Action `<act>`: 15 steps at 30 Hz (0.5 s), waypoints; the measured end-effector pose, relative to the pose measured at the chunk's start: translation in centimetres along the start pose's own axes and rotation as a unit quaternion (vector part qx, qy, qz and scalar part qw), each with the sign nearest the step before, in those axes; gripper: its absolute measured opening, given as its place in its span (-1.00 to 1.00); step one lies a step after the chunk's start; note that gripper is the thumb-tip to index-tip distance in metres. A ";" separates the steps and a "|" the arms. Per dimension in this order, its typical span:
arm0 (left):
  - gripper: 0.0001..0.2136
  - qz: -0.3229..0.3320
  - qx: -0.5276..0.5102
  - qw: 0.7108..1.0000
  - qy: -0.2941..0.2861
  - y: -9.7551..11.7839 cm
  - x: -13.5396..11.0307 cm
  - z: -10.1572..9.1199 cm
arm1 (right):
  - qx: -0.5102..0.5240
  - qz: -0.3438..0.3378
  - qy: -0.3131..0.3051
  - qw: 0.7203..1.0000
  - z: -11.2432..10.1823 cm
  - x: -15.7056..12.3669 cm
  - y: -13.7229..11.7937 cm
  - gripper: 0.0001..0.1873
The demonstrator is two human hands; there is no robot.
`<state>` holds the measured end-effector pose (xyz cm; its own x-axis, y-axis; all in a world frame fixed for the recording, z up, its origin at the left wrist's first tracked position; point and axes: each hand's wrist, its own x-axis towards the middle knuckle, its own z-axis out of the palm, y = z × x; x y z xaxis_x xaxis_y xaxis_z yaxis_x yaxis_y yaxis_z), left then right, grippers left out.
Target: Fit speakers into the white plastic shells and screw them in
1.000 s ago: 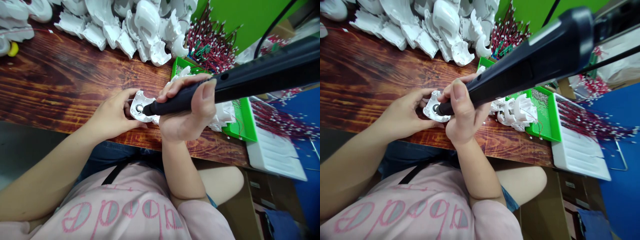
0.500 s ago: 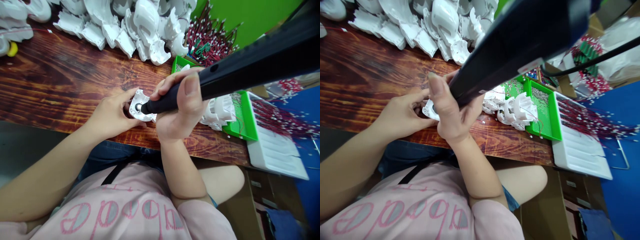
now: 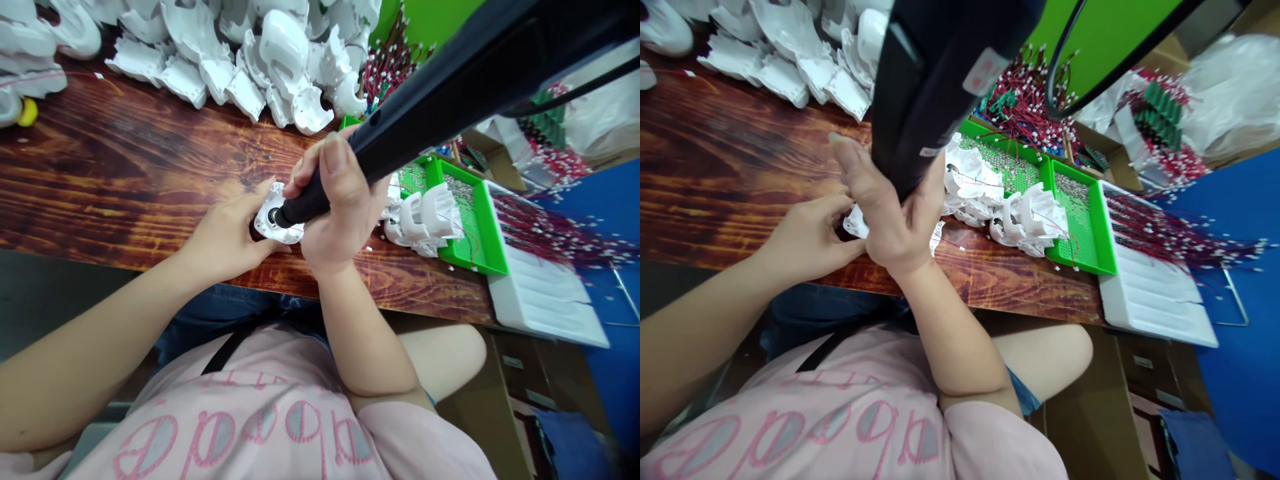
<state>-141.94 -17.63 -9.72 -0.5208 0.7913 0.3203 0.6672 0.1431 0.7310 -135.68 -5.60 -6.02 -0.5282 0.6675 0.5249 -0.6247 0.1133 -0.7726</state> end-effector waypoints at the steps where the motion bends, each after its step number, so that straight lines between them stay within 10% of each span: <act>1: -0.81 -0.001 0.000 1.000 -0.001 0.0 0.0 0.0 | -0.022 0.014 0.003 1.000 -0.2 0.0 0.1 -0.58; 15: -0.30 -0.013 0.027 0.999 -0.045 0.3 0.0 -0.4 | -0.025 0.036 0.013 0.999 0.5 -0.7 -1.7 -0.70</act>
<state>-141.93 -17.77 -9.27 -0.4896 0.8367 0.2455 0.6833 0.1933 0.7041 -134.50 -6.66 -4.87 -0.5552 0.6934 0.4593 -0.5556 0.1017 -0.8252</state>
